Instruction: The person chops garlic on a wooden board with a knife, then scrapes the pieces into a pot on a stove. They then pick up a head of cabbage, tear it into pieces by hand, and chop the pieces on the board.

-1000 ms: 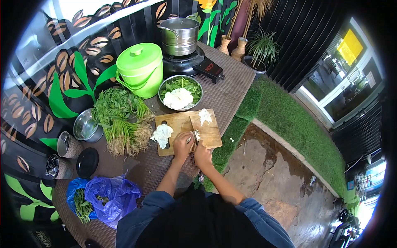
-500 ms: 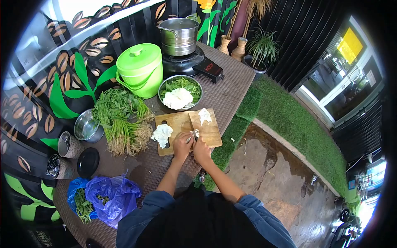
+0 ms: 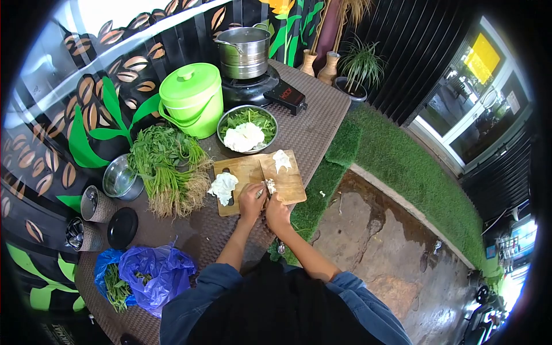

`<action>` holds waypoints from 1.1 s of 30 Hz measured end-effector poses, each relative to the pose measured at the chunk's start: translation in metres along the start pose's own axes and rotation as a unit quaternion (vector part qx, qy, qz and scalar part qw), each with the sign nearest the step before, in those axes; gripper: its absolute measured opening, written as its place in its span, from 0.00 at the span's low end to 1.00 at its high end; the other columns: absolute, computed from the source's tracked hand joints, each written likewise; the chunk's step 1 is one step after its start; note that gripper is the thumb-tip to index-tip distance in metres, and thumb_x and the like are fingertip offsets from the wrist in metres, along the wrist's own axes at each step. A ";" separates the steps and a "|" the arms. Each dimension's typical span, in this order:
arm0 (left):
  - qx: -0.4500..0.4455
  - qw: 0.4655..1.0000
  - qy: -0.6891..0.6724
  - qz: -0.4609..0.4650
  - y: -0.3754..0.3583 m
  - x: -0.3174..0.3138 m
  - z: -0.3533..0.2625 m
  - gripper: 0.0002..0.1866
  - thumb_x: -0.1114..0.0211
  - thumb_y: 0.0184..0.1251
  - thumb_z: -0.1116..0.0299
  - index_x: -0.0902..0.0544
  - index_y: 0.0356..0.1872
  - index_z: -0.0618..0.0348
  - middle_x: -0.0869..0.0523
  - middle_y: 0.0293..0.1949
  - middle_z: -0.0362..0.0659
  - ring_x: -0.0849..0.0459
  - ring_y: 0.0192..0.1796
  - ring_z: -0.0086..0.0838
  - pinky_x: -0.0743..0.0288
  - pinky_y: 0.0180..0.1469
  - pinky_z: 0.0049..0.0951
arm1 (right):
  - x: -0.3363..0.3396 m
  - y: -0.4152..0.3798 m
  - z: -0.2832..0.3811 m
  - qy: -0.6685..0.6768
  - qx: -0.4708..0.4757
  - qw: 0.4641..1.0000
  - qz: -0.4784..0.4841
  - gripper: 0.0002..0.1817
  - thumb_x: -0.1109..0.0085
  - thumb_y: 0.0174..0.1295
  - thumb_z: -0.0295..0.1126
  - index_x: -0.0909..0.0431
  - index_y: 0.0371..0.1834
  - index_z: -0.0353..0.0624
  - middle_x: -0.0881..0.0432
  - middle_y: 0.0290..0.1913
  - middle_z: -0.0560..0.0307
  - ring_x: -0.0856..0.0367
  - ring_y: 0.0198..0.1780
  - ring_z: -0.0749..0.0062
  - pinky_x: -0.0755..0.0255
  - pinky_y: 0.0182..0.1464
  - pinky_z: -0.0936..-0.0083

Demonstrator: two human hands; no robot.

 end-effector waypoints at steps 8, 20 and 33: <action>-0.016 1.000 0.019 0.012 0.004 0.003 -0.001 0.08 0.28 0.55 0.73 0.10 0.36 0.63 0.10 0.40 0.46 0.18 0.49 0.41 0.24 0.54 0.38 | -0.010 0.003 0.001 -0.068 0.055 0.996 -0.033 0.10 0.53 0.71 0.32 0.32 0.47 0.37 0.14 0.28 0.42 0.11 0.30 0.50 0.15 0.31 0.57; -0.008 0.998 -0.027 0.053 0.002 -0.002 0.013 0.09 0.28 0.53 0.76 0.10 0.37 0.57 0.10 0.40 0.45 0.16 0.46 0.40 0.23 0.52 0.37 | 0.014 -0.008 -0.027 0.019 0.005 0.998 0.061 0.18 0.53 0.75 0.43 0.33 0.48 0.36 0.15 0.37 0.31 0.13 0.41 0.37 0.19 0.43 0.46; -0.032 0.999 -0.020 0.032 -0.001 0.001 0.000 0.11 0.28 0.54 0.75 0.11 0.40 0.62 0.13 0.42 0.48 0.16 0.48 0.41 0.22 0.51 0.36 | -0.002 0.017 -0.020 -0.072 0.050 0.996 -0.033 0.20 0.51 0.74 0.43 0.30 0.51 0.33 0.17 0.43 0.28 0.15 0.48 0.35 0.21 0.48 0.46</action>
Point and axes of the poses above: each hand's wrist, its own y-axis towards the middle knuckle, its own x-axis out of the back of the hand, z = x × y, the point moved 5 cm from there along y, towards the middle knuckle
